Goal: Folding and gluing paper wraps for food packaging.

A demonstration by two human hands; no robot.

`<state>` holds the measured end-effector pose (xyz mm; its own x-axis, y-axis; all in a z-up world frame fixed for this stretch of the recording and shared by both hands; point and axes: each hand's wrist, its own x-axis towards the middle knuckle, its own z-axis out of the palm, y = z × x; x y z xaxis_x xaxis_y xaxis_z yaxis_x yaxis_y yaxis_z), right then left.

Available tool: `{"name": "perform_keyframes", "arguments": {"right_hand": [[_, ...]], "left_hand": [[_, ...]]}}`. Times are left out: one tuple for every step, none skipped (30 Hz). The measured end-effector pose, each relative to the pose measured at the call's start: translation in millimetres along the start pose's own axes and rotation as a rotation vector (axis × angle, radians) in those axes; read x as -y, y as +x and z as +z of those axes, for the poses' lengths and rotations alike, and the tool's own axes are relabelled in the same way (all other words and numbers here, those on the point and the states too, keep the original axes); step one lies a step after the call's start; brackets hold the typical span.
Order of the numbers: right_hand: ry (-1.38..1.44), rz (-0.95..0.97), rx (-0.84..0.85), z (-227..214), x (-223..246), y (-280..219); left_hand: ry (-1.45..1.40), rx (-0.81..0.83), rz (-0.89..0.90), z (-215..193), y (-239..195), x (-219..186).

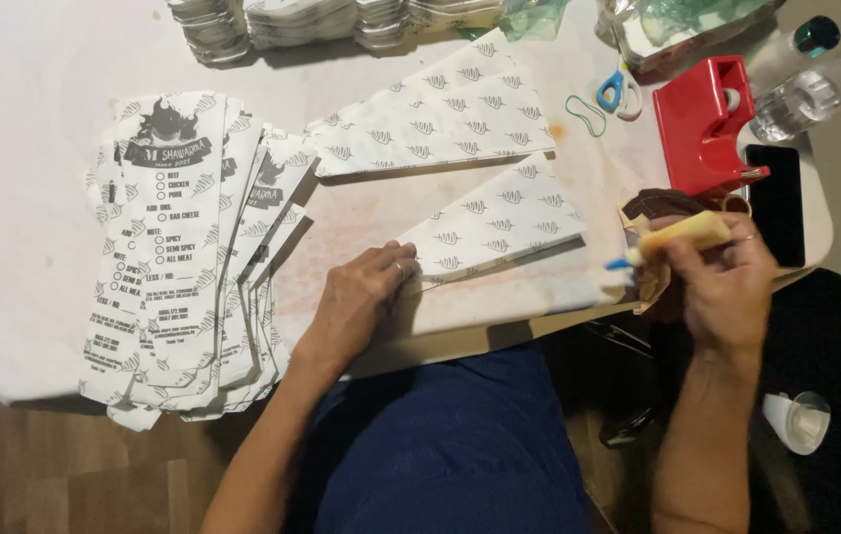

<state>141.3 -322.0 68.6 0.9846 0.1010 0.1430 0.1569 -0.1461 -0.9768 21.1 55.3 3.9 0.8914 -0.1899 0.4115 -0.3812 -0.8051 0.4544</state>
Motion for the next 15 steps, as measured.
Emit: {"name": "perform_keyframes", "arguments": {"right_hand": [[0.002, 0.001, -0.001, 11, -5, -4], [-0.06, -0.067, 0.004, 22, -10, -7], [-0.122, -0.133, 0.008, 32, -15, -12], [-0.121, -0.131, 0.007, 45, -12, -13], [-0.035, -0.143, 0.071, 59, -10, -14], [0.051, -0.154, 0.134, 72, -7, -16], [0.055, -0.156, 0.134, 77, -4, -17], [0.046, -0.156, 0.117, 82, -2, -18], [0.038, -0.155, 0.106, 87, 1, -20], [0.04, -0.155, 0.11, 85, -1, -16], [0.068, -0.163, 0.107, 80, -3, -14], [0.096, -0.171, 0.103, 75, -6, -12], [0.091, -0.171, 0.101, 69, -8, -12], [0.078, -0.177, 0.105, 63, -10, -12], [0.07, -0.186, 0.111, 58, -11, -10]], "left_hand": [[0.001, 0.001, 0.0, 3, 1, 3], [0.044, -0.014, -0.044, 6, 2, 5], [0.085, -0.028, -0.088, 9, 3, 8], [0.086, -0.026, -0.088, 2, 7, 0], [0.135, 0.023, -0.142, -7, 12, -6], [0.185, 0.071, -0.195, -15, 16, -13], [0.188, 0.07, -0.194, -10, 14, -12], [0.165, 0.082, -0.16, -6, 11, -11], [0.14, 0.093, -0.132, -1, 7, -12], [0.143, 0.091, -0.136, -11, 10, -16], [0.127, 0.109, -0.138, -18, 12, -22], [0.111, 0.127, -0.141, -24, 14, -28], [0.106, 0.127, -0.139, -26, 16, -29], [0.093, 0.12, -0.149, -27, 17, -30], [0.085, 0.111, -0.162, -30, 19, -30]]}}
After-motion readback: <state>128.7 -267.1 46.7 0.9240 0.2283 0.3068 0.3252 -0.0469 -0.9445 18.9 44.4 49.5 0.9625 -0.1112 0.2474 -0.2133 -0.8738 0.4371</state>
